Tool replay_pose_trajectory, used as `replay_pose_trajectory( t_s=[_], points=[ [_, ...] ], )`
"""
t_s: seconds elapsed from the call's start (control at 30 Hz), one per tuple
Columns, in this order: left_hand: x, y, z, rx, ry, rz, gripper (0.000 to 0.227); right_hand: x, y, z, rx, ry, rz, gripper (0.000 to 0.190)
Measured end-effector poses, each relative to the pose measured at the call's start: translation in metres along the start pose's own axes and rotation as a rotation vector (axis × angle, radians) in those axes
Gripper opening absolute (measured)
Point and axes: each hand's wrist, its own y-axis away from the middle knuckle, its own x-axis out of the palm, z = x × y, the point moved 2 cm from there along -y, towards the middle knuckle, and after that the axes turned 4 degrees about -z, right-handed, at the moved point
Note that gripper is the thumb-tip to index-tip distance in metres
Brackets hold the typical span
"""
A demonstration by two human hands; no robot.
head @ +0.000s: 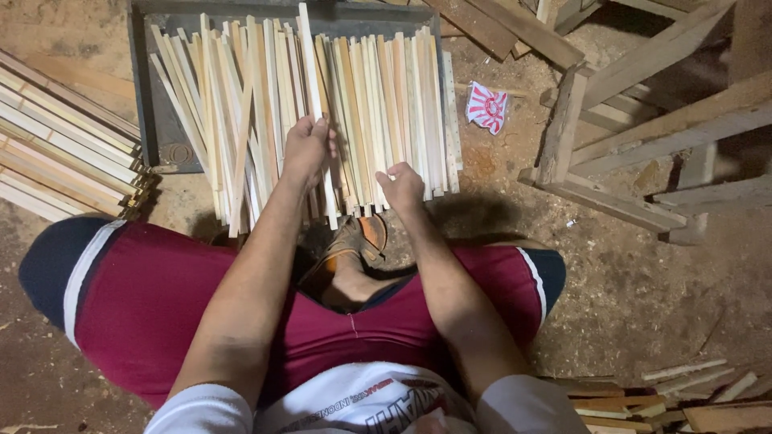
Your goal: The person sits on the floor and repeatedly picks up thin wooden sticks from a metal tray, aligns them by hand, and places them into a growing stack on the floor. The person handles the sticks one at a time or in small groups, organizing them into a neat pile.
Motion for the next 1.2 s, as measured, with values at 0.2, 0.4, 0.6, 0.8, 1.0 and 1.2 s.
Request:
replay_pose_trajectory(
  t_s=[0.2, 0.4, 0.6, 0.8, 1.0, 1.2],
  points=[
    [-0.003, -0.016, 0.017, -0.048, 0.067, 0.029, 0.021, -0.014, 0.013, 0.021, -0.002, -0.216, -0.033, 0.040],
    [-0.001, 0.013, -0.026, -0.082, 0.145, 0.072, 0.024, -0.040, 0.053, 0.084, -0.287, -0.515, -0.163, 0.014],
    [-0.006, 0.009, -0.022, -0.084, -0.018, 0.072, 0.023, -0.041, 0.089, 0.116, -0.352, -0.648, -0.055, 0.027],
    [-0.006, -0.013, 0.009, -0.020, 0.251, 0.124, 0.022, -0.037, 0.082, 0.117, -0.164, -0.769, 0.149, 0.030],
    [-0.001, -0.009, 0.009, 0.030, 0.120, 0.113, 0.020, -0.036, 0.075, 0.112, -0.042, -0.738, 0.284, 0.045],
    [-0.008, 0.002, -0.004, -0.004, 0.074, 0.093, 0.018, -0.056, 0.078, 0.118, 0.045, -0.681, 0.277, 0.039]
  ],
)
